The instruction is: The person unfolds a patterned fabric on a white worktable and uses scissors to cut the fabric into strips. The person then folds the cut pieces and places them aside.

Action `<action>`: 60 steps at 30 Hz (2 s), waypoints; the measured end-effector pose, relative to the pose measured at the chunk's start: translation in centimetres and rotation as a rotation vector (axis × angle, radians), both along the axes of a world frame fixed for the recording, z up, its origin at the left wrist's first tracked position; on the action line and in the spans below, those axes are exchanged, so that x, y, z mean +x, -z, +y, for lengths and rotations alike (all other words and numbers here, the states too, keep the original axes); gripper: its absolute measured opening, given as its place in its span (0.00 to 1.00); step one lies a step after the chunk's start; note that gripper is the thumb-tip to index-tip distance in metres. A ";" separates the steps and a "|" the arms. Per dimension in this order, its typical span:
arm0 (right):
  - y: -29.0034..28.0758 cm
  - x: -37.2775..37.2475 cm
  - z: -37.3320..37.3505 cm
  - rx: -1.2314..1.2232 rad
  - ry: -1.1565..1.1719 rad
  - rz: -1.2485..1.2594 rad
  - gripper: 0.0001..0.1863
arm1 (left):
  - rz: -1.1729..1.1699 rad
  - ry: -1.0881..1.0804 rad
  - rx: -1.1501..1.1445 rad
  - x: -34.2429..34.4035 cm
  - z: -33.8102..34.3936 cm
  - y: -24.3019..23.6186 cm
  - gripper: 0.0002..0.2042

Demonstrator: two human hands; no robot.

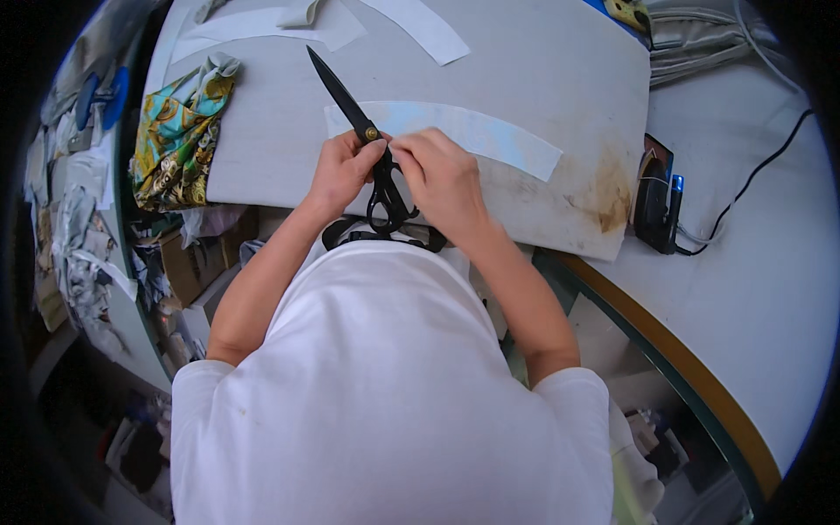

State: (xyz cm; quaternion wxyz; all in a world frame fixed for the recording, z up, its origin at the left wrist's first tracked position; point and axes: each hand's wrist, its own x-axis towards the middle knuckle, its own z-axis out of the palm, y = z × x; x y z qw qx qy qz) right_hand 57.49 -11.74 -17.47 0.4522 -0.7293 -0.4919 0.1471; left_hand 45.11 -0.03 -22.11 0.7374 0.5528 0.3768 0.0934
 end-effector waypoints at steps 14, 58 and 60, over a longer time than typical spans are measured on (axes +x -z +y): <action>1.8 1.1 1.5 0.092 -0.042 -0.184 0.03 | 0.010 -0.010 0.169 0.7 -1.4 -0.1 0.11; 4.7 6.1 -7.7 -0.316 0.310 0.521 0.24 | 0.163 0.213 0.203 12.2 -7.0 0.3 0.15; 4.5 8.7 -8.3 -0.352 0.329 0.434 0.20 | 0.070 0.266 0.192 13.4 -7.5 0.1 0.15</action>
